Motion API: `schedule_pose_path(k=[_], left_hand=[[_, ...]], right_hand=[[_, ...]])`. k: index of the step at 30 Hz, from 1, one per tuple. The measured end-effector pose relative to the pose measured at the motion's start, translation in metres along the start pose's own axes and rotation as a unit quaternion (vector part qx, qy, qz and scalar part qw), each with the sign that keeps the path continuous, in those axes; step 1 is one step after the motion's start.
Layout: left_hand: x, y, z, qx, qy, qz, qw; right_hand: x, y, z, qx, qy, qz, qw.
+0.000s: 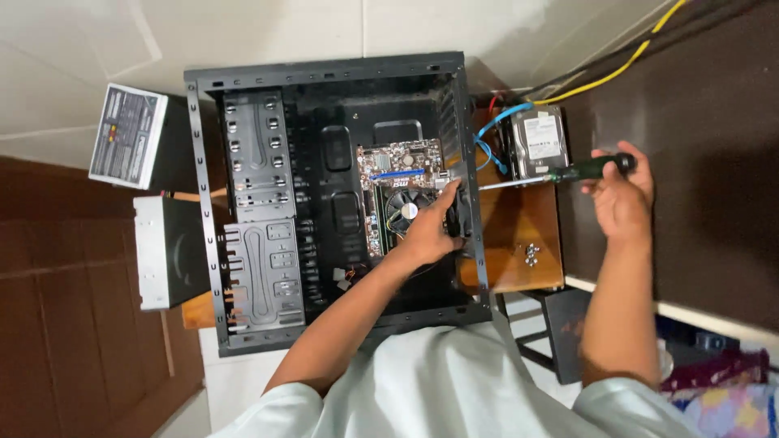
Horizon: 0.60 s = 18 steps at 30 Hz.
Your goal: Installing a hard drive and working on internal components of a computer case using a screwdriver and pliers.
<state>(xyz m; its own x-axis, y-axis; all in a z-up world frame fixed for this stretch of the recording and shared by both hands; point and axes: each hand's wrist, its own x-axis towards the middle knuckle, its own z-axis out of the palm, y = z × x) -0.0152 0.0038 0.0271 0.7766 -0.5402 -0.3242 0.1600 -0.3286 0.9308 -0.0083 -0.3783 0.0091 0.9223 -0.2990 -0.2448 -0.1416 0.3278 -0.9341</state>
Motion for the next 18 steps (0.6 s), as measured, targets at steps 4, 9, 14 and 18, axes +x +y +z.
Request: schedule_pose_path(k=[4, 9, 14, 18], left_hand=[[-0.006, 0.005, 0.009, -0.037, 0.007, -0.016, 0.999], [-0.011, 0.023, 0.021, -0.251, 0.042, -0.063, 0.965], [-0.013, 0.024, 0.024, -0.209, 0.067, -0.06, 0.974], [0.003, -0.043, 0.048, -0.186, 0.129, 0.122, 0.966]], right_hand=[[-0.012, 0.01, 0.018, 0.021, 0.021, 0.004, 1.0], [-0.025, 0.012, 0.024, 0.159, 0.052, 0.02, 0.986], [-0.027, 0.023, 0.009, 0.17, 0.013, 0.01, 0.985], [-0.023, 0.036, 0.004, 0.104, -0.016, 0.0, 0.994]])
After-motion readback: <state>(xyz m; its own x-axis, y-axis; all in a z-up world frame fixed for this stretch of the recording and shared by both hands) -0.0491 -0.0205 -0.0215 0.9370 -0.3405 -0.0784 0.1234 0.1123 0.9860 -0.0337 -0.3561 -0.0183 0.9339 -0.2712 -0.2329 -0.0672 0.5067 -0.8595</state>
